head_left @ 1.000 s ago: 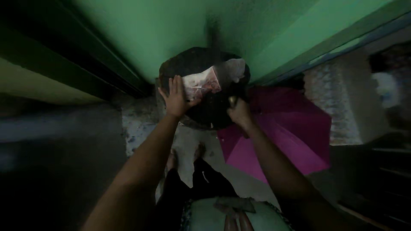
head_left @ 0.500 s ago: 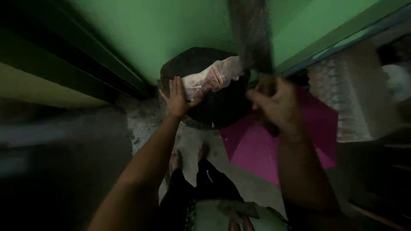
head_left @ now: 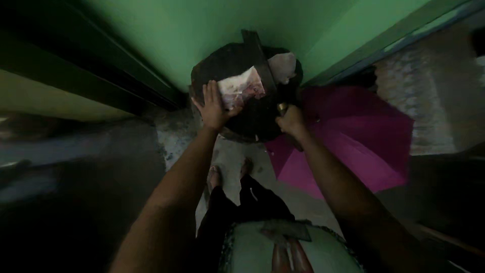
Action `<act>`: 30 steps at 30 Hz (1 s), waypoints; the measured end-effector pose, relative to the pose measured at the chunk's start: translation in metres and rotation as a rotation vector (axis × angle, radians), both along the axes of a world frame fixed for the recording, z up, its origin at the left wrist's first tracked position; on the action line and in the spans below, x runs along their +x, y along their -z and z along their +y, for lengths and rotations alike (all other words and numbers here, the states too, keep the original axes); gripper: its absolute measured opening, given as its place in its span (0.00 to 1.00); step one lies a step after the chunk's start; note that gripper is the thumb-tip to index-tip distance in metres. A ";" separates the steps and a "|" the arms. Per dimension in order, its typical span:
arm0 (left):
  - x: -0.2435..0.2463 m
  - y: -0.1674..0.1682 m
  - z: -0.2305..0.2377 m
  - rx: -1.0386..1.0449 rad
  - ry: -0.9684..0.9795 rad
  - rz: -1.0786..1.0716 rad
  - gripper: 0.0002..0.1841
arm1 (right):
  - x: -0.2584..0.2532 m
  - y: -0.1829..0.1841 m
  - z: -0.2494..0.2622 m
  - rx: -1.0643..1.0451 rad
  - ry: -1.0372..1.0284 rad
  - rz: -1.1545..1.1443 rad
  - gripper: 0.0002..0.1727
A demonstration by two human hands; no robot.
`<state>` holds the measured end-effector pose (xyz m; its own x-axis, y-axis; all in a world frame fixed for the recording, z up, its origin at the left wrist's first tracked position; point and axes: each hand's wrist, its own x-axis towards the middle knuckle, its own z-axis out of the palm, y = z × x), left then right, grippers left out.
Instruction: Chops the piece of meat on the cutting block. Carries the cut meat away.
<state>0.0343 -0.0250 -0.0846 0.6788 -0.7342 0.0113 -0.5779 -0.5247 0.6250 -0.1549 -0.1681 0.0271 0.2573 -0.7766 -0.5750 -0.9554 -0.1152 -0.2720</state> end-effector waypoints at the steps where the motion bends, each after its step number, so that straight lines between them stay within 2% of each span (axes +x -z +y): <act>1: 0.000 -0.005 0.000 0.030 0.015 0.006 0.67 | -0.001 -0.003 0.000 0.000 -0.006 -0.011 0.25; 4: 0.003 -0.025 0.001 0.188 0.068 0.028 0.65 | -0.018 0.005 -0.002 0.056 -0.025 -0.195 0.30; 6: 0.009 -0.036 -0.007 0.309 0.122 0.012 0.62 | -0.029 0.008 -0.007 0.212 -0.023 -0.359 0.34; 9: 0.015 -0.053 -0.025 0.392 0.240 -0.030 0.57 | -0.039 0.010 -0.014 0.407 0.003 -0.522 0.32; 12: 0.018 -0.062 -0.041 0.470 0.317 -0.045 0.49 | -0.039 0.012 -0.012 0.371 -0.010 -0.508 0.31; 15: 0.026 -0.072 -0.058 0.536 0.286 -0.001 0.47 | -0.038 0.014 -0.015 0.355 -0.027 -0.458 0.34; 20: 0.039 -0.082 -0.082 0.674 0.218 0.068 0.54 | -0.041 0.030 -0.022 0.353 -0.068 -0.449 0.31; 23: 0.048 -0.083 -0.087 0.719 0.244 0.128 0.56 | -0.046 0.038 -0.024 0.331 -0.099 -0.466 0.30; 28: 0.058 -0.102 -0.097 0.817 0.492 0.146 0.35 | -0.056 0.038 -0.032 0.315 -0.143 -0.476 0.28; 30: 0.055 -0.110 -0.097 0.793 0.525 0.231 0.33 | -0.063 0.033 -0.038 0.325 -0.182 -0.455 0.27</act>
<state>0.0892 -0.1219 0.0250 0.1867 -0.6807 -0.7084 -0.7660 -0.5524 0.3289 -0.2176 -0.2062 -0.0060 0.6466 -0.4993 -0.5768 -0.7071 -0.1086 -0.6987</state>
